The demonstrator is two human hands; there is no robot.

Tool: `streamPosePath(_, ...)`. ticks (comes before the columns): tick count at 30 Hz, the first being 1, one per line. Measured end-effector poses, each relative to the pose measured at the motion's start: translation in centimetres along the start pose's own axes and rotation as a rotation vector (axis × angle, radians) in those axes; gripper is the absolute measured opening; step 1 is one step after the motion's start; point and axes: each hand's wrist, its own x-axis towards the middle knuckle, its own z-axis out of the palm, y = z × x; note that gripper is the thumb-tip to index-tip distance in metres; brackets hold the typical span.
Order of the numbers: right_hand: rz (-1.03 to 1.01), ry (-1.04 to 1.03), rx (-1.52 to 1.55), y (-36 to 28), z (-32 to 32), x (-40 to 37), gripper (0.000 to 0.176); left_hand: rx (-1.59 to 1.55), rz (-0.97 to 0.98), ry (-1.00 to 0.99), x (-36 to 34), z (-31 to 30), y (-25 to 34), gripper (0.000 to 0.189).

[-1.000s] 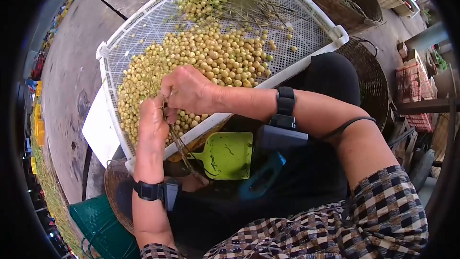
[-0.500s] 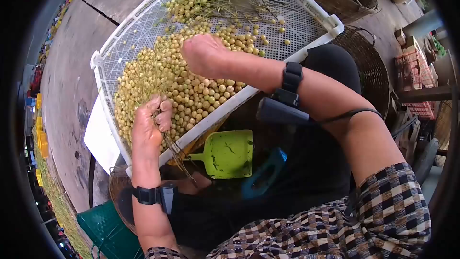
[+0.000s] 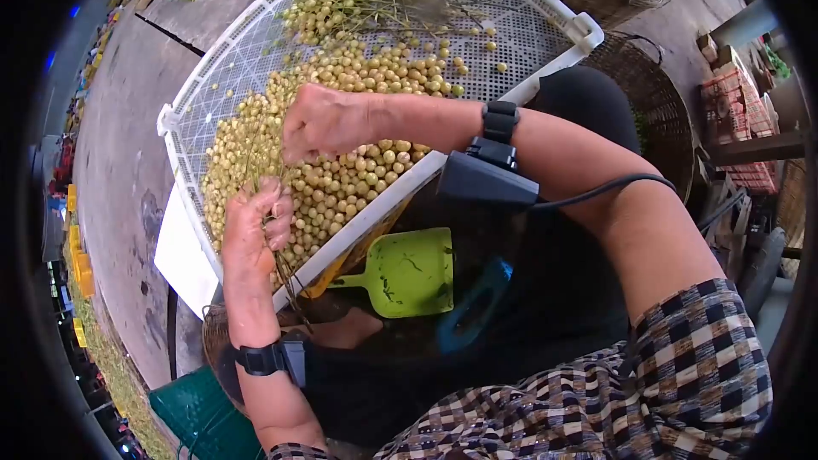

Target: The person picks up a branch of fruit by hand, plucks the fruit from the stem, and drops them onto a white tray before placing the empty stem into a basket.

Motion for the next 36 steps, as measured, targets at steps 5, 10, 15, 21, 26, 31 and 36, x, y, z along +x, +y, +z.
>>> streamPosePath(5,0.013,0.08,-0.035,0.9,0.1,0.3,0.021,-0.02,-0.038,0.008,0.2,0.3,0.1,0.016)
streamPosePath(10,-0.162,0.105,-0.173,1.0,-1.0,0.2,0.014,-0.038,-0.04,-0.015,0.0,-0.3,0.0,0.015)
streamPosePath(15,0.228,0.288,-0.51,0.9,-3.1,-0.3,0.02,-0.203,-0.063,-0.03,0.0,-2.1,0.2,0.013)
streamPosePath(21,0.118,0.141,-0.14,-0.5,0.4,-0.8,0.017,-0.293,-0.055,-0.095,0.4,-2.6,-0.2,0.013)
streamPosePath(26,0.317,0.23,0.655,-1.1,3.4,-0.7,0.021,-0.238,-0.039,-0.063,0.1,-1.9,-0.1,0.017)
streamPosePath(31,0.352,0.156,0.524,-0.7,3.1,-0.2,0.022,-0.225,-0.055,-0.052,0.1,-2.7,-0.2,0.017)
streamPosePath(36,0.288,0.147,0.191,-1.1,2.5,-0.7,0.02,-0.274,-0.056,-0.049,-0.2,-2.9,-0.2,0.012)
